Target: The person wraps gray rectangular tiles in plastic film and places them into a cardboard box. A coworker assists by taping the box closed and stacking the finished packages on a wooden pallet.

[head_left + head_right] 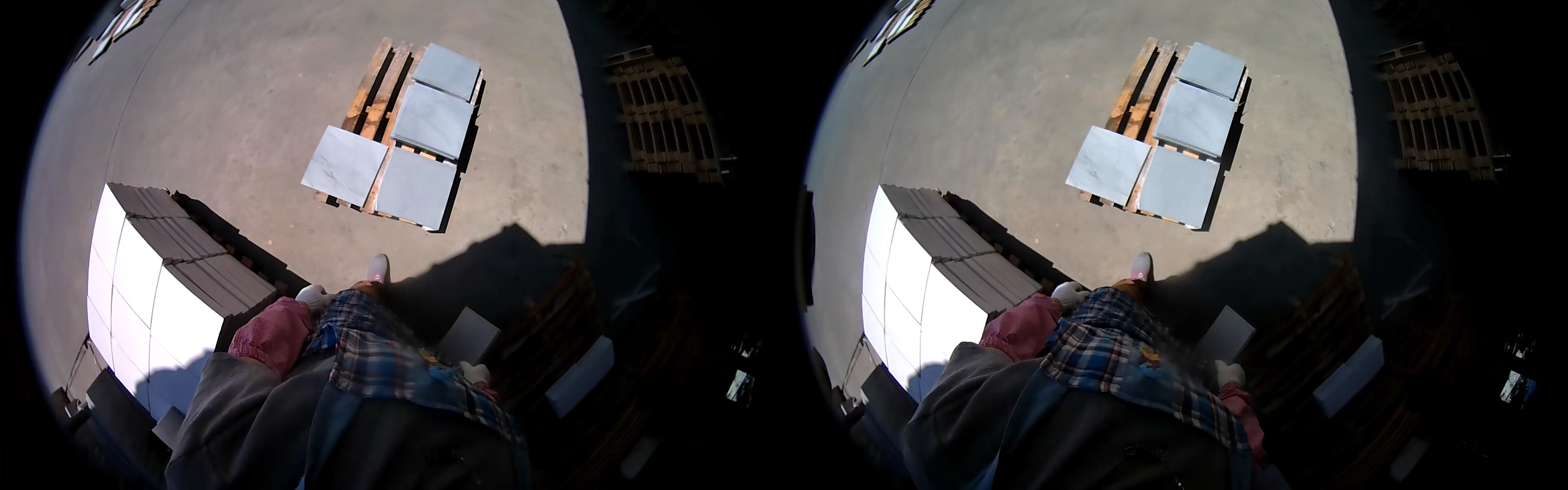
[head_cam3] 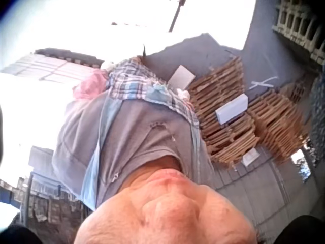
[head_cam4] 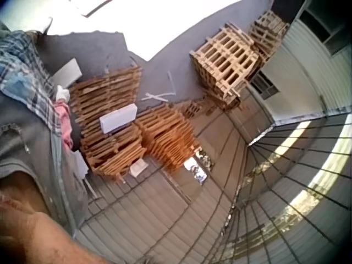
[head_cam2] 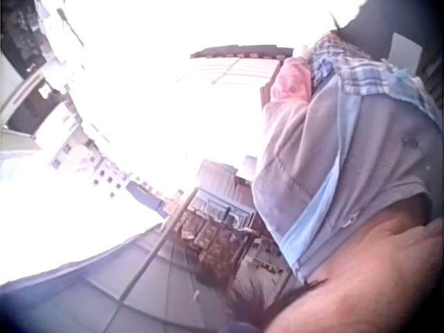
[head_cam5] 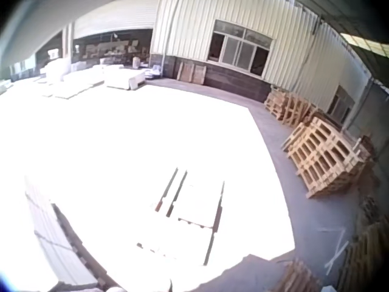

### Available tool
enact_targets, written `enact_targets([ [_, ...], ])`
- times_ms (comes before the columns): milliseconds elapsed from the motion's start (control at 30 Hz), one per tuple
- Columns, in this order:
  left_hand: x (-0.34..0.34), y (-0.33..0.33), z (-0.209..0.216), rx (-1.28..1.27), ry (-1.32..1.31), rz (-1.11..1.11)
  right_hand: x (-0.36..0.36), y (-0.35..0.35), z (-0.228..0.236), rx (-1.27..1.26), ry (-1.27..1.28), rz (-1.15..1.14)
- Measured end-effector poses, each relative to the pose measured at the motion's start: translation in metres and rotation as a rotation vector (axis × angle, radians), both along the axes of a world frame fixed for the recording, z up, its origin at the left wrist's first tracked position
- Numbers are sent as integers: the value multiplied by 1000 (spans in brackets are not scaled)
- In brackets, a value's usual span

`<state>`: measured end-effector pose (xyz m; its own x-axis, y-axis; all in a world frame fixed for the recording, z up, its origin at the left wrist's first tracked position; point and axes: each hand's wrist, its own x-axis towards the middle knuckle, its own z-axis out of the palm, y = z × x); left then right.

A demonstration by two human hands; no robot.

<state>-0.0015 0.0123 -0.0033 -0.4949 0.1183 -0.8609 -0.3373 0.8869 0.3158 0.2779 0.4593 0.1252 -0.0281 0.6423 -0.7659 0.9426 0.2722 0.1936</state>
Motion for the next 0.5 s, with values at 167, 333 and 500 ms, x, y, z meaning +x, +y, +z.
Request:
enact_targets([
  [167,-20,34,73,69,-72,335,-135,90,-12,146,201,236],
  [333,22,46,53,8,-24,584,-288,156,-44,42,245,284],
  [500,35,99,70,-42,-48,751,-430,231,-122,-16,502,376],
])
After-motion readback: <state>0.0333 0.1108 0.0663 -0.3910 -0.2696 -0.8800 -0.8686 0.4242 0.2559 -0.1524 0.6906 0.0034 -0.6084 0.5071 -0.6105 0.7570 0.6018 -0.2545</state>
